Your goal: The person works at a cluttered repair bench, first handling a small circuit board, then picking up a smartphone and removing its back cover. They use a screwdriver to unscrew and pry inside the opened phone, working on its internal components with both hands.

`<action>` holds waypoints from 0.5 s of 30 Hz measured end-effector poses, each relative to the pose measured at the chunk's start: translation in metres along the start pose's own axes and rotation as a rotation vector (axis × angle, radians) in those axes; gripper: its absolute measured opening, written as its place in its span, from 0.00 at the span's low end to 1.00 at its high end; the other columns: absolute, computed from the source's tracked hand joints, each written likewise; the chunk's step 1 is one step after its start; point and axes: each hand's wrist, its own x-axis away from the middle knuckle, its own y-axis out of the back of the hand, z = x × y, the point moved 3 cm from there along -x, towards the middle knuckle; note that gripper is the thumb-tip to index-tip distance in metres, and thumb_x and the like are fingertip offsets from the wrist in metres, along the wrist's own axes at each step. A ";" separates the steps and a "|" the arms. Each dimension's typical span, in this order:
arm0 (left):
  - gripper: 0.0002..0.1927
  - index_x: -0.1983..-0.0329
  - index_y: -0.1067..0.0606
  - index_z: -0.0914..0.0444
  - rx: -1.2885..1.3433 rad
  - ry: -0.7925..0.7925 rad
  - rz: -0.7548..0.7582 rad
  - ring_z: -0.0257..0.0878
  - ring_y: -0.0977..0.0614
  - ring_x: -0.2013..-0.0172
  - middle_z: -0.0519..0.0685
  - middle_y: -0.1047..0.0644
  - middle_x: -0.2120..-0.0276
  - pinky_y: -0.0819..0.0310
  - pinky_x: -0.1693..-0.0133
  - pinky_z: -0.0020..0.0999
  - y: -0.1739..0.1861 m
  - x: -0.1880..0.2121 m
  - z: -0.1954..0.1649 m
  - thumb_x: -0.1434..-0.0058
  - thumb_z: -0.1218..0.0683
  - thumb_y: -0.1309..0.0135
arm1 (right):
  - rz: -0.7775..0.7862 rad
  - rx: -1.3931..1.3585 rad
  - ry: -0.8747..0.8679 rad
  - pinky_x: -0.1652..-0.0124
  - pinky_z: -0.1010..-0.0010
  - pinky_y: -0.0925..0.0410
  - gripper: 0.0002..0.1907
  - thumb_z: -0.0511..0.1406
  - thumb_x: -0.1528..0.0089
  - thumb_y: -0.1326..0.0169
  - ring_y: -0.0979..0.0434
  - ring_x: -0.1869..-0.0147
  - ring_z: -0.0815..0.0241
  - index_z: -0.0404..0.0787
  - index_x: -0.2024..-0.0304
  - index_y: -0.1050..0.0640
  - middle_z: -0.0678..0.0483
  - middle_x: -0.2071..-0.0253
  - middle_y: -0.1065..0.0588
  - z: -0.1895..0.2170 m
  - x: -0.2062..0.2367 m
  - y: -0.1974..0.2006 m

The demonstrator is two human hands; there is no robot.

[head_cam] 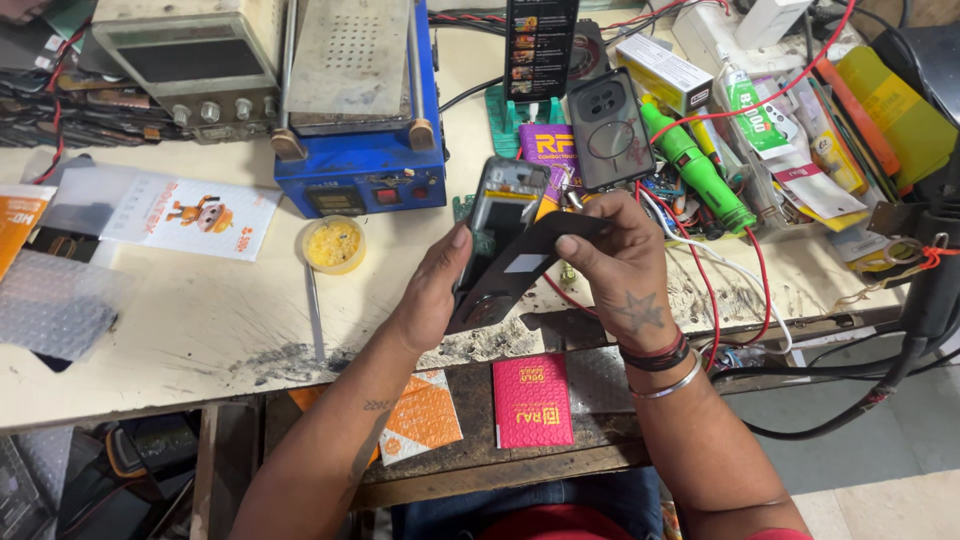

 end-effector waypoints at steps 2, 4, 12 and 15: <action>0.33 0.31 0.34 0.69 0.061 -0.015 -0.012 0.41 0.17 0.48 0.59 0.23 0.42 0.21 0.44 0.36 0.001 -0.001 -0.001 0.23 0.37 0.64 | 0.040 -0.034 0.024 0.49 0.71 0.27 0.17 0.26 0.39 0.35 0.20 0.51 0.62 0.39 0.54 0.29 0.52 0.57 0.22 0.001 0.003 0.002; 0.34 0.31 0.34 0.69 0.134 -0.027 -0.003 0.43 0.16 0.50 0.60 0.24 0.41 0.19 0.47 0.39 0.001 -0.002 -0.001 0.23 0.37 0.64 | 0.112 -0.110 0.088 0.49 0.68 0.26 0.16 0.28 0.37 0.35 0.19 0.52 0.60 0.38 0.52 0.28 0.51 0.57 0.22 0.002 0.005 0.003; 0.34 0.30 0.37 0.67 0.258 -0.057 0.050 0.47 0.16 0.51 0.60 0.24 0.41 0.17 0.53 0.41 0.001 -0.002 -0.009 0.25 0.37 0.61 | 0.007 -0.335 0.407 0.62 0.69 0.27 0.13 0.35 0.29 0.37 0.23 0.63 0.60 0.42 0.47 0.28 0.50 0.63 0.23 0.006 0.002 0.044; 0.28 0.32 0.38 0.67 0.144 -0.029 0.019 0.51 0.15 0.53 0.63 0.24 0.43 0.17 0.54 0.43 0.003 -0.002 -0.013 0.28 0.47 0.51 | -0.229 -0.355 0.535 0.54 0.72 0.31 0.14 0.30 0.26 0.37 0.27 0.57 0.60 0.39 0.46 0.31 0.50 0.58 0.26 0.014 -0.005 0.069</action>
